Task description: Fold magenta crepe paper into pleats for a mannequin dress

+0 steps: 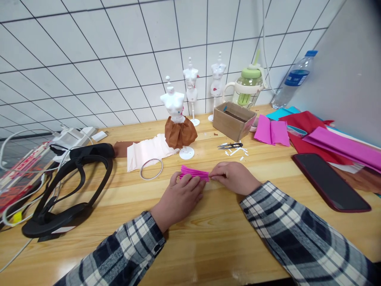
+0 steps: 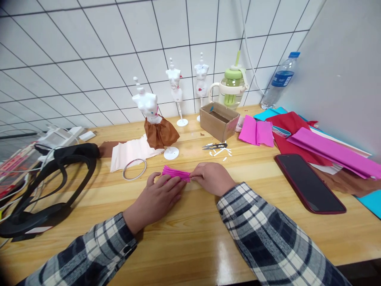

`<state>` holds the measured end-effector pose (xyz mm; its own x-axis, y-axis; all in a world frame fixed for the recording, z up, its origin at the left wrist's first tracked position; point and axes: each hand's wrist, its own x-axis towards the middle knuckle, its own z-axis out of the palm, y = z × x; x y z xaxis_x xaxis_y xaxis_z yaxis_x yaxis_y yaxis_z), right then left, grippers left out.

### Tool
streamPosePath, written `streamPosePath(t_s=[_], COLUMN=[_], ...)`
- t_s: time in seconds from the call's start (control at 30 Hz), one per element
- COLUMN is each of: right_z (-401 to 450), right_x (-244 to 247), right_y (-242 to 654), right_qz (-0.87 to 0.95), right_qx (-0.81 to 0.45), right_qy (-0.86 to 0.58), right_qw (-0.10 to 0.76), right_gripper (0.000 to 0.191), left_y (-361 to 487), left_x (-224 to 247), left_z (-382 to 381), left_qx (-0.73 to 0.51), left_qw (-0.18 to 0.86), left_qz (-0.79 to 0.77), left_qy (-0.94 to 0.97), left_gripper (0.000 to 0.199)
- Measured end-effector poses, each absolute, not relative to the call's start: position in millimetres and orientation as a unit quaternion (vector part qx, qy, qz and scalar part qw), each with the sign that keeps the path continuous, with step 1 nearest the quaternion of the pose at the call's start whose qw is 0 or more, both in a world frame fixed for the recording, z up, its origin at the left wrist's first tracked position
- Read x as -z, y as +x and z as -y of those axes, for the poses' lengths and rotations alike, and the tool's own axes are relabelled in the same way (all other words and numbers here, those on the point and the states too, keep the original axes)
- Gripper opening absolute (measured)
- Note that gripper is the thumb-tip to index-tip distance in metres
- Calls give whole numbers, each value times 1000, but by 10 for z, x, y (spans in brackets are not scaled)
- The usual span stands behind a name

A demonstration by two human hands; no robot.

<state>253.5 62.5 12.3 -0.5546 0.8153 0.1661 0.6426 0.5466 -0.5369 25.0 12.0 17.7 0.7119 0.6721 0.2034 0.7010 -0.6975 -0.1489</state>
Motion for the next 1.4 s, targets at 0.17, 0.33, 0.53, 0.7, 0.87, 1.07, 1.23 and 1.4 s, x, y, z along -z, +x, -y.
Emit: streamPosePath(t_s=[0.17,0.33,0.53,0.7,0.87,1.07,1.23,1.4], right_z=[-622,-612,-600,-600,-591,-584,-600,-624], right_x=[-90,-70,-138,-98,-72,-64,-43,-9], right_y=[2440,2331,2362,2349,2298,2299,2326,2363], right_qz=[825,841,808,815,800,796,795,804], right_qx=[-180,-169,-204,-223,-232,-235,-248,-249], right_qy=[-482,-472,-492,-476,-499,-509,-505,-486], right_qw=[236,201,252,243,239,227,227,236], right_gripper=[26,16,13,25,33,50,55,48], left_y=[233,232,231,228,229,235,199,130], left_x=[-172,-168,-170,-167,-176,-196,-206,-230], left_z=[-106,-118,-115,-112,-113,-107,-118,-144], left_qx=[67,76,89,95,88,82,95,126], left_qw=[97,95,93,93,78,54,-7,-57], left_qz=[379,388,389,393,397,403,411,422], left_qy=[-918,-913,-912,-910,-910,-910,-907,-896], left_gripper=[36,34,33,31,32,32,34,32])
